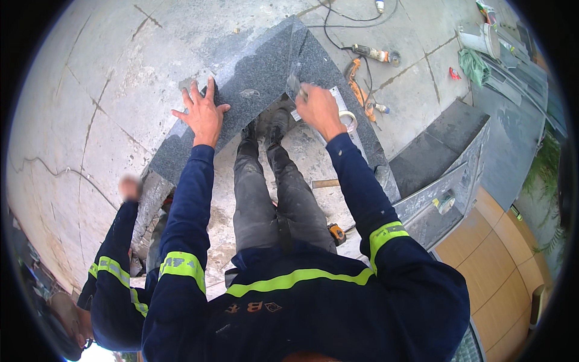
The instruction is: The person positions a dark stone slab on a concrete step, taps it with a rubber mallet, and checks alignment with a square. They then measure and mark another slab with a tape measure and pencil before moving it aside.
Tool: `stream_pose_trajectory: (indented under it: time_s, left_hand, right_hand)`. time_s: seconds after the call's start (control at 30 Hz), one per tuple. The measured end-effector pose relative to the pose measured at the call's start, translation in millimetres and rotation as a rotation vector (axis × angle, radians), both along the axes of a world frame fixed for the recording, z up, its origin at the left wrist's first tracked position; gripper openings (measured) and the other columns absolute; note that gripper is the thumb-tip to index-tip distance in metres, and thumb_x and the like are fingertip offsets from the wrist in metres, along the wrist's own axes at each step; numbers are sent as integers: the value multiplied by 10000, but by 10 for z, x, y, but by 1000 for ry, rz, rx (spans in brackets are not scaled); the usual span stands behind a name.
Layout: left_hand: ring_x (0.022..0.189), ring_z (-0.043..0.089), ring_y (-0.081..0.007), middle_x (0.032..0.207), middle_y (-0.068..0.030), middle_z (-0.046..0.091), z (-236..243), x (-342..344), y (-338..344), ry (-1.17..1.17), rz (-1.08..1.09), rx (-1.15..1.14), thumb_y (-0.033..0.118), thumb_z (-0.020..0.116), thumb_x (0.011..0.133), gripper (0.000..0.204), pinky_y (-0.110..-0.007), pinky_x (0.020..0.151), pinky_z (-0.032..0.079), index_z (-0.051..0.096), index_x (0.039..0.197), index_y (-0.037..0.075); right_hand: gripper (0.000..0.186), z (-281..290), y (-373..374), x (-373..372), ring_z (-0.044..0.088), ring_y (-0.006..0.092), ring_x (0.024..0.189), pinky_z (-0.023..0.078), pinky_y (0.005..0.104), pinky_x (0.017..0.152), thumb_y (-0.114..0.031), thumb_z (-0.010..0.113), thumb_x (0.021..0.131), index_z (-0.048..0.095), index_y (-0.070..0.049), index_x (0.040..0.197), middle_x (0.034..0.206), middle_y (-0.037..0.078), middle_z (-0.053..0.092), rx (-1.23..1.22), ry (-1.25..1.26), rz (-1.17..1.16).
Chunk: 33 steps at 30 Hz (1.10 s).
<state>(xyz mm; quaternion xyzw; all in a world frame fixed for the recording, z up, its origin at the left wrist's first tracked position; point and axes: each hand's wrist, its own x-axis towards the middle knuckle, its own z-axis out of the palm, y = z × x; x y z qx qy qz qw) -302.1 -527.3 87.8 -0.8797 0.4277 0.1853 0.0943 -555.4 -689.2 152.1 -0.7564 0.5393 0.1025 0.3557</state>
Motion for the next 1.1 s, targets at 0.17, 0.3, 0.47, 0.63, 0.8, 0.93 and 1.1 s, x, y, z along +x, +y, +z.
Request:
stream_pose_trajectory:
  time_s: [0.17,0.3,0.47,0.63,0.8,0.93,1.1]
  left_hand:
    - [1622,336,-455,1750,-117,397,13,-65,-32,3,2,2,507,948,789,1048,-933,1127,258,439,1699,403]
    - [1631,331,-439,1749,-118,398,16,-99,-38,-3,5,25,507,942,799,1022,-925,1128,274,454,1692,405]
    - [1627,335,-445,1748,-118,399,5,-118,-33,-13,-2,5,502,951,786,1026,-928,1130,265,466,1685,403]
    - [1622,337,-460,1741,-127,413,-18,-108,-1,7,9,-10,493,957,779,1039,-933,1133,247,460,1687,397]
    - [1618,341,-463,1743,-133,408,-27,-35,69,1,3,-15,484,958,781,1041,-936,1129,247,456,1689,397]
    - [1615,342,-466,1748,-133,401,-29,25,94,-2,-8,-30,489,954,787,1041,-940,1125,248,449,1693,395]
    - [1630,322,-450,1757,-133,382,-41,55,99,8,-4,16,531,926,816,1010,-934,1115,270,447,1696,399]
  right_hand:
    - [257,31,-238,-8,741,525,977,581,600,892,-229,687,951,749,-28,1099,997,299,775,-82,-67,-102]
    - [312,-196,-646,257,731,539,992,569,599,897,-266,678,965,748,-18,1139,1001,312,771,-232,-111,-129]
    - [333,-372,-795,374,728,546,994,567,602,894,-278,676,971,748,-17,1164,1006,318,771,-264,-106,-122]
    - [361,-357,-773,415,734,537,1007,579,585,893,-284,685,965,758,-23,1203,1014,305,780,-289,-58,-84]
    - [310,-296,-594,423,746,518,985,589,591,879,-249,703,942,760,-33,1157,1008,281,786,-254,-47,-54]
    - [406,-223,-286,315,738,512,1034,584,567,909,-280,704,941,771,-47,1266,1048,298,781,-159,-34,-73]
    - [380,-17,223,70,738,510,1028,583,568,913,-270,678,953,776,-67,1259,1062,288,782,-21,23,-40]
